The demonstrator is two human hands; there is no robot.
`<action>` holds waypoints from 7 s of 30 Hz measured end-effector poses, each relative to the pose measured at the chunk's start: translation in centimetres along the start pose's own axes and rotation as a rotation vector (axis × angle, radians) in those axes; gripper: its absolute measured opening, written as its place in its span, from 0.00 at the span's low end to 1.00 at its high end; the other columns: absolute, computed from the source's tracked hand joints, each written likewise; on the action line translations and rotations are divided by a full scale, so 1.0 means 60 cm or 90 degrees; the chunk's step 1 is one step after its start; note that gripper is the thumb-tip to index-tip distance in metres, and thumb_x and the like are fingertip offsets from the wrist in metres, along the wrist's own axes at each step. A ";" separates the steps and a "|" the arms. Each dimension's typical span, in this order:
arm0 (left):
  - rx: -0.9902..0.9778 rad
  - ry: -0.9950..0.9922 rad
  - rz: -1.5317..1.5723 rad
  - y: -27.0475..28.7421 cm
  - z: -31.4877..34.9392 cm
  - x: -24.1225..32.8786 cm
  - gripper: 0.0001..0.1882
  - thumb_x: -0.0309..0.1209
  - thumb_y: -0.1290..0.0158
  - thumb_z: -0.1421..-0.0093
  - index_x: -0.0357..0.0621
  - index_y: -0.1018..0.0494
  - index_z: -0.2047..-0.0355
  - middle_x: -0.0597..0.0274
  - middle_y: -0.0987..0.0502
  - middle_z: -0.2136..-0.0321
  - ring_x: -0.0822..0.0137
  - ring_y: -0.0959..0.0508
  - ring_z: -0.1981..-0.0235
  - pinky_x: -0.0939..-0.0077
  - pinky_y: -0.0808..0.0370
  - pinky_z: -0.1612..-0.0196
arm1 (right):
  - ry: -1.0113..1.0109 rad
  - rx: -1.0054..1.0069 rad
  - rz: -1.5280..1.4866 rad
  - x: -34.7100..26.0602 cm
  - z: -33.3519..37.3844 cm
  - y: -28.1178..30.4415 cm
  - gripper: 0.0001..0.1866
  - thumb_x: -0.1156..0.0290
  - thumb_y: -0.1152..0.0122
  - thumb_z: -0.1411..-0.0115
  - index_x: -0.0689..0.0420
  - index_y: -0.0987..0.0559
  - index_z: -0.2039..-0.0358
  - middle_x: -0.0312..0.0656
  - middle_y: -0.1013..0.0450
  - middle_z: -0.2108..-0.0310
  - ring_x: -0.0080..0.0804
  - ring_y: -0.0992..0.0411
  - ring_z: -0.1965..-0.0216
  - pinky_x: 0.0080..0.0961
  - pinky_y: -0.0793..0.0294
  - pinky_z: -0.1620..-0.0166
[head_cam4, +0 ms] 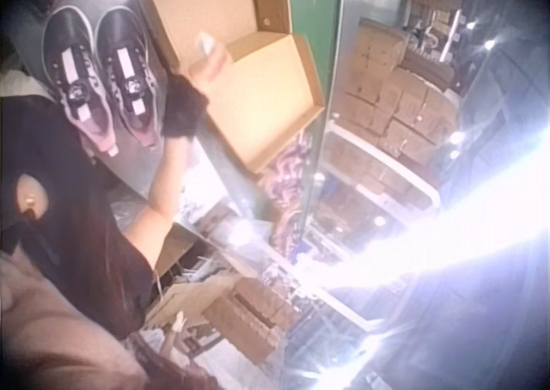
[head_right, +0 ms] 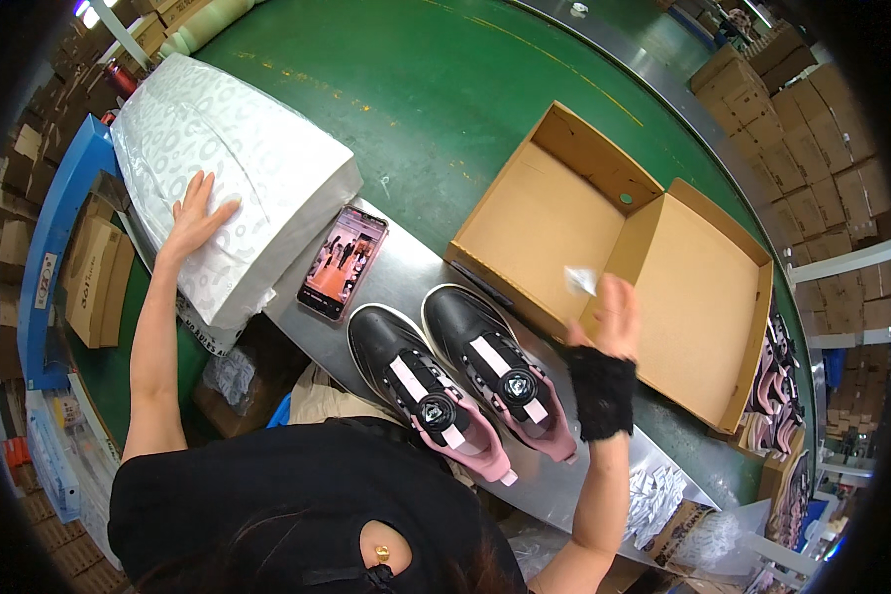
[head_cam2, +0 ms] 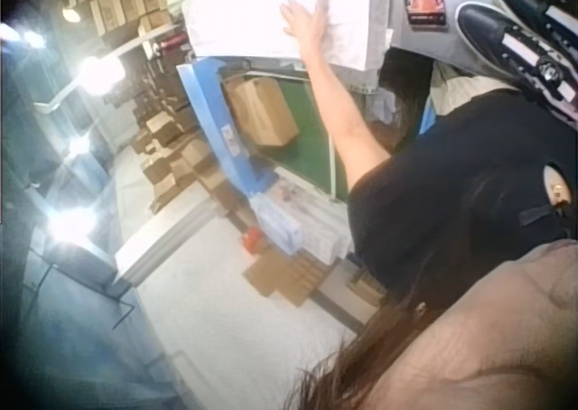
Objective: The person packs shoes by opening shoe boxes, lining them with wrapping paper, placing shoes inside wrapped in the paper, and closing the boxes.
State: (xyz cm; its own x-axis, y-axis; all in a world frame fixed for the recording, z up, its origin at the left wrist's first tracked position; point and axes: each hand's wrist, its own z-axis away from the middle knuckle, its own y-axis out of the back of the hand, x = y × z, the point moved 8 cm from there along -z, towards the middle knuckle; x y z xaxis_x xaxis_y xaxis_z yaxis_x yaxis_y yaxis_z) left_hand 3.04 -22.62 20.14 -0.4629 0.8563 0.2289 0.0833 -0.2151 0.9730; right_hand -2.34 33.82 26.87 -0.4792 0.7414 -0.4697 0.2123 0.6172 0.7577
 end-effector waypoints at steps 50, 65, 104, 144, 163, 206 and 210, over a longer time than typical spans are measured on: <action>0.230 -0.764 -0.089 -0.062 0.072 0.710 0.34 0.58 0.59 0.48 0.50 0.40 0.47 0.46 0.44 0.46 0.49 0.47 0.43 0.37 0.53 0.47 | -0.359 0.793 -0.351 0.449 0.168 0.565 0.11 0.71 0.48 0.46 0.60 0.29 0.62 0.40 0.29 0.73 0.25 0.32 0.77 0.17 0.34 0.77; -0.707 0.077 0.857 -0.254 -0.043 0.546 0.34 0.43 0.40 0.54 0.30 0.36 0.54 0.48 0.29 0.58 0.61 0.25 0.60 0.65 0.26 0.58 | -0.551 0.618 -0.528 0.453 0.311 0.480 0.18 0.66 0.52 0.42 0.56 0.32 0.51 0.42 0.32 0.58 0.35 0.31 0.58 0.21 0.31 0.65; -0.257 -0.126 0.592 0.068 -0.165 0.459 0.23 0.37 0.49 0.48 0.29 0.34 0.57 0.49 0.26 0.64 0.61 0.23 0.67 0.66 0.25 0.64 | -0.329 -0.077 -0.283 0.003 -0.094 -0.040 0.15 0.63 0.42 0.49 0.66 0.26 0.72 0.39 0.31 0.80 0.23 0.36 0.76 0.22 0.35 0.71; -0.417 -0.718 0.540 -0.075 0.273 0.612 0.39 0.35 0.34 0.65 0.40 0.40 0.52 0.56 0.31 0.59 0.63 0.32 0.55 0.68 0.37 0.52 | -0.598 -0.164 -0.636 0.073 0.202 0.007 0.16 0.63 0.56 0.42 0.62 0.25 0.64 0.31 0.33 0.80 0.12 0.41 0.81 0.10 0.44 0.78; -0.473 -0.151 1.028 -0.080 0.001 0.708 0.31 0.45 0.44 0.50 0.29 0.36 0.57 0.55 0.28 0.63 0.70 0.26 0.66 0.78 0.27 0.64 | -0.516 -0.252 -0.673 0.058 0.184 -0.018 0.13 0.72 0.47 0.45 0.64 0.29 0.60 0.40 0.28 0.69 0.24 0.30 0.67 0.18 0.31 0.60; -0.596 0.026 1.151 -0.100 0.070 0.585 0.34 0.53 0.53 0.50 0.39 0.37 0.51 0.54 0.30 0.57 0.65 0.29 0.58 0.71 0.31 0.56 | 0.161 0.141 0.228 -0.062 -0.079 0.130 0.31 0.84 0.51 0.64 0.57 0.31 0.52 0.51 0.39 0.50 0.46 0.39 0.50 0.38 0.41 0.50; -0.231 -0.077 1.149 0.028 0.087 0.414 0.27 0.48 0.57 0.45 0.38 0.36 0.54 0.56 0.28 0.62 0.68 0.27 0.63 0.75 0.28 0.60 | 0.131 0.185 0.152 -0.062 -0.028 0.161 0.25 0.82 0.46 0.54 0.59 0.32 0.52 0.50 0.41 0.48 0.45 0.38 0.50 0.34 0.38 0.49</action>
State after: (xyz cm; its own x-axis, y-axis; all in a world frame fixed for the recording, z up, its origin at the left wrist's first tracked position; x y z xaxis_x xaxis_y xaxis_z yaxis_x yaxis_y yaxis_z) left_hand -3.68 0.74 27.63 0.0221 -0.4808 0.8765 0.1677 -0.8625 -0.4774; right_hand 0.05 36.59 36.67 -0.5414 0.8228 -0.1730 0.5549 0.5043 0.6616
